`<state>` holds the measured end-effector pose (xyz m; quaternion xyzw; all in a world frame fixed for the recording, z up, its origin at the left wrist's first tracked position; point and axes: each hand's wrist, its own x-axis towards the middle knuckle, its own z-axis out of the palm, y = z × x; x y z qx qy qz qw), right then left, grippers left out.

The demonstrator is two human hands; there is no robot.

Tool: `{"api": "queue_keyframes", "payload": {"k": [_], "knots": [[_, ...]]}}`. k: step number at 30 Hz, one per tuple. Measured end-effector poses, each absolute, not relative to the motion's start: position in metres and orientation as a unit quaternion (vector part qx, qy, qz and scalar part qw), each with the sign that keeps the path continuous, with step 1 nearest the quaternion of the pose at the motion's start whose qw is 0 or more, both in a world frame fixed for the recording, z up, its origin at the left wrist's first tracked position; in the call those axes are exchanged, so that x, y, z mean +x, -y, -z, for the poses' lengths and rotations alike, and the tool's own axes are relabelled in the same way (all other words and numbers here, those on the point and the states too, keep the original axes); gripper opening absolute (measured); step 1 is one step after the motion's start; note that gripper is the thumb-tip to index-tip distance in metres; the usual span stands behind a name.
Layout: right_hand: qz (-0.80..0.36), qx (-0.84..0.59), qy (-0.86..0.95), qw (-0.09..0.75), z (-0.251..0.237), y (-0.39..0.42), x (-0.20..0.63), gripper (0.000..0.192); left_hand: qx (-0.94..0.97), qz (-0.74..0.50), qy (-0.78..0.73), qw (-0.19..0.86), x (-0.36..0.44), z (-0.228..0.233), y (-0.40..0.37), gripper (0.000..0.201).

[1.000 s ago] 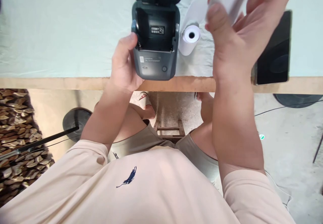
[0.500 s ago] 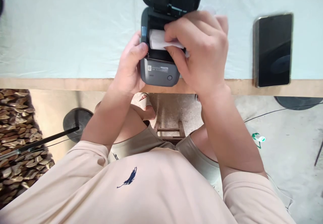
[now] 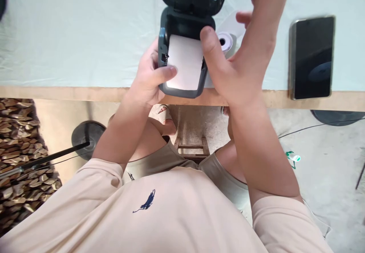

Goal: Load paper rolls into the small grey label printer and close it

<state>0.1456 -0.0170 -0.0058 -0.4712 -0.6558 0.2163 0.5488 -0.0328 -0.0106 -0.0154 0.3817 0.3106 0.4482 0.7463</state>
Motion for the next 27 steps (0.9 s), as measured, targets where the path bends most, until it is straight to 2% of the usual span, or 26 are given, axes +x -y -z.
{"api": "queue_keyframes", "payload": {"k": [2, 4, 6, 9, 11, 16, 18, 22, 27], "knots": [[-0.227, -0.434, 0.658, 0.572, 0.007, 0.012, 0.145, 0.046, 0.384, -0.444, -0.313, 0.746, -0.033, 0.015, 0.011, 0.032], [-0.214, -0.381, 0.671, 0.599, 0.007, 0.009, 0.143, 0.037, 0.376, -0.449, -0.314, 0.747, -0.033, 0.015, 0.012, 0.034], [-0.207, -0.386, 0.660, 0.610, 0.005, 0.009, 0.142, 0.031, 0.359, -0.455, -0.315, 0.751, -0.034, 0.016, 0.013, 0.035], [-0.209, -0.451, 0.651, 0.574, 0.001, 0.015, 0.140, 0.032, 0.340, -0.467, -0.294, 0.762, -0.033, 0.016, 0.013, 0.037], [-0.223, -0.445, 0.665, 0.556, -0.001, 0.020, 0.138, 0.034, 0.329, -0.474, -0.298, 0.760, -0.030, 0.015, 0.013, 0.035], [-0.251, -0.397, 0.715, 0.518, 0.001, 0.031, 0.127, 0.051, 0.216, -0.523, -0.510, 0.648, -0.023, 0.009, 0.005, 0.049], [-0.259, -0.413, 0.714, 0.503, 0.002, 0.034, 0.123, 0.057, 0.214, -0.516, -0.539, 0.631, -0.025, 0.008, 0.005, 0.054], [-0.292, -0.424, 0.704, 0.489, 0.002, 0.037, 0.124, 0.058, 0.308, -0.482, -0.523, 0.632, -0.030, 0.012, 0.011, 0.053], [-0.324, -0.425, 0.697, 0.479, -0.004, 0.037, 0.125, 0.052, 0.455, -0.429, -0.391, 0.675, -0.037, 0.022, 0.015, 0.051]]}}
